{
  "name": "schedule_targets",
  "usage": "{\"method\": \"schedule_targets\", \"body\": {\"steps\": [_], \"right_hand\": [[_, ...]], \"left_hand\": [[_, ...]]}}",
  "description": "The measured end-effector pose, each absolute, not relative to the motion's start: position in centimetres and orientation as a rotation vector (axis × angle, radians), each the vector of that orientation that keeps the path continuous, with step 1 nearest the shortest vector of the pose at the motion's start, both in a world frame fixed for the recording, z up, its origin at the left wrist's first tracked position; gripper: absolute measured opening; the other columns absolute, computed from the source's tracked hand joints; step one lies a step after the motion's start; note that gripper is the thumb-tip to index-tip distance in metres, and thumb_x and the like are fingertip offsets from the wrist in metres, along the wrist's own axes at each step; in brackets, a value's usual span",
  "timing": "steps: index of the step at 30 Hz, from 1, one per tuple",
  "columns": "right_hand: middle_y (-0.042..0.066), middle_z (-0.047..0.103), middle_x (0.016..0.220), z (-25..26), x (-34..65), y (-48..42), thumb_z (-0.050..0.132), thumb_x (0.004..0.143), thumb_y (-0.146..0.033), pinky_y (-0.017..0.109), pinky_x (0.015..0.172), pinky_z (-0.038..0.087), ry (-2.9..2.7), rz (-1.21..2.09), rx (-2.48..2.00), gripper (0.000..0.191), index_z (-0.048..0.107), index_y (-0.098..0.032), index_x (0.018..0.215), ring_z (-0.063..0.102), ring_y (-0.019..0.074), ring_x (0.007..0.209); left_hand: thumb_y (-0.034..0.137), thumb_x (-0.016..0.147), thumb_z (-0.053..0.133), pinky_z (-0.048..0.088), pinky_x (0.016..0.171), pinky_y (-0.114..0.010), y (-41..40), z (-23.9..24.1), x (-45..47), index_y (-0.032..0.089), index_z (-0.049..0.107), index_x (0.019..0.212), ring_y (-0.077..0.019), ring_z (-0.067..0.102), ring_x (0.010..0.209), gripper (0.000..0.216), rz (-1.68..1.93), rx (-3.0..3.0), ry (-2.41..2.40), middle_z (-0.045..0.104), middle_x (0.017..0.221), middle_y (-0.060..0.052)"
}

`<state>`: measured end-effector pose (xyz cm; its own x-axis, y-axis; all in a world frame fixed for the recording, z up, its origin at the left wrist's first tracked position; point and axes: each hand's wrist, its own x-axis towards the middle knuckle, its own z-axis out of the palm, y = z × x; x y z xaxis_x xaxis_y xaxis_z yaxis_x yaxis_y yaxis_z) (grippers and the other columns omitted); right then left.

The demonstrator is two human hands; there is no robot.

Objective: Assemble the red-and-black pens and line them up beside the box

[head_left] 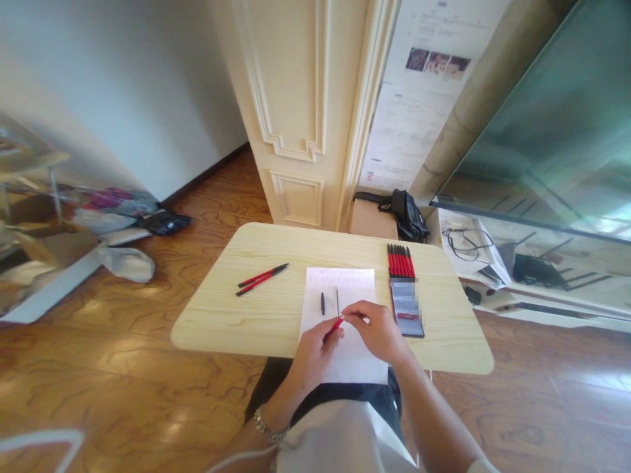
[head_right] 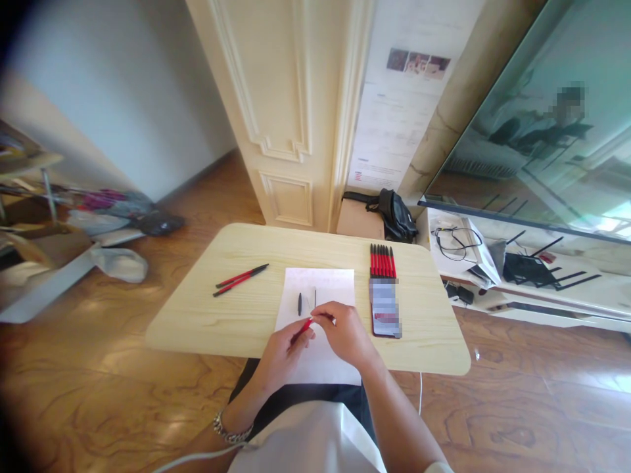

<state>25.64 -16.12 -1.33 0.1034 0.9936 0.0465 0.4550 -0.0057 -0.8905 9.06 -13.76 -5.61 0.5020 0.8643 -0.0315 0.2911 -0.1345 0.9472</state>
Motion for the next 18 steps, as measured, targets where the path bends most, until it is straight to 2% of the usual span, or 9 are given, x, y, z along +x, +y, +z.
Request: {"method": "schedule_targets", "body": {"steps": [8,12,15,18], "right_hand": [[-0.001,0.069,0.084,-0.5,25.7,-16.3,0.057,0.083,-0.019,0.026,0.074,0.045,-1.665,0.847,-1.535,0.018,0.073,-0.027,0.086,0.061,0.0145,0.081],[0.000,0.069,0.088,-1.2,26.3,-16.0,0.061,0.081,-0.024,0.025,0.071,0.046,-1.660,0.956,-1.526,0.018,0.071,-0.027,0.095,0.061,0.0145,0.078],[0.002,0.070,0.088,-3.1,26.9,-15.0,0.058,0.083,-0.028,0.026,0.069,0.046,-1.560,0.984,-1.614,0.024,0.068,-0.024,0.104,0.061,0.0151,0.075],[0.004,0.070,0.089,-5.2,27.1,-13.2,0.055,0.083,-0.027,0.027,0.073,0.045,-1.520,0.833,-1.818,0.020,0.069,-0.021,0.096,0.062,0.0165,0.080]], "left_hand": [[0.035,0.090,0.047,0.045,0.067,-0.025,-14.0,-5.2,8.9,0.020,0.066,0.107,-0.0175,0.061,0.074,0.029,0.680,1.727,0.969,0.070,0.086,-0.004],[0.037,0.090,0.046,0.046,0.067,-0.026,-13.9,-5.5,8.9,0.019,0.067,0.102,-0.0177,0.062,0.072,0.030,0.670,1.675,0.945,0.070,0.081,-0.003],[0.038,0.089,0.048,0.047,0.073,-0.027,-13.8,-5.6,8.7,0.019,0.065,0.109,-0.0190,0.064,0.080,0.033,0.662,1.595,0.929,0.070,0.089,-0.004],[0.038,0.088,0.050,0.047,0.081,-0.029,-13.8,-5.8,8.5,0.019,0.061,0.116,-0.0200,0.064,0.089,0.036,0.657,1.506,0.920,0.070,0.097,-0.006]]}}
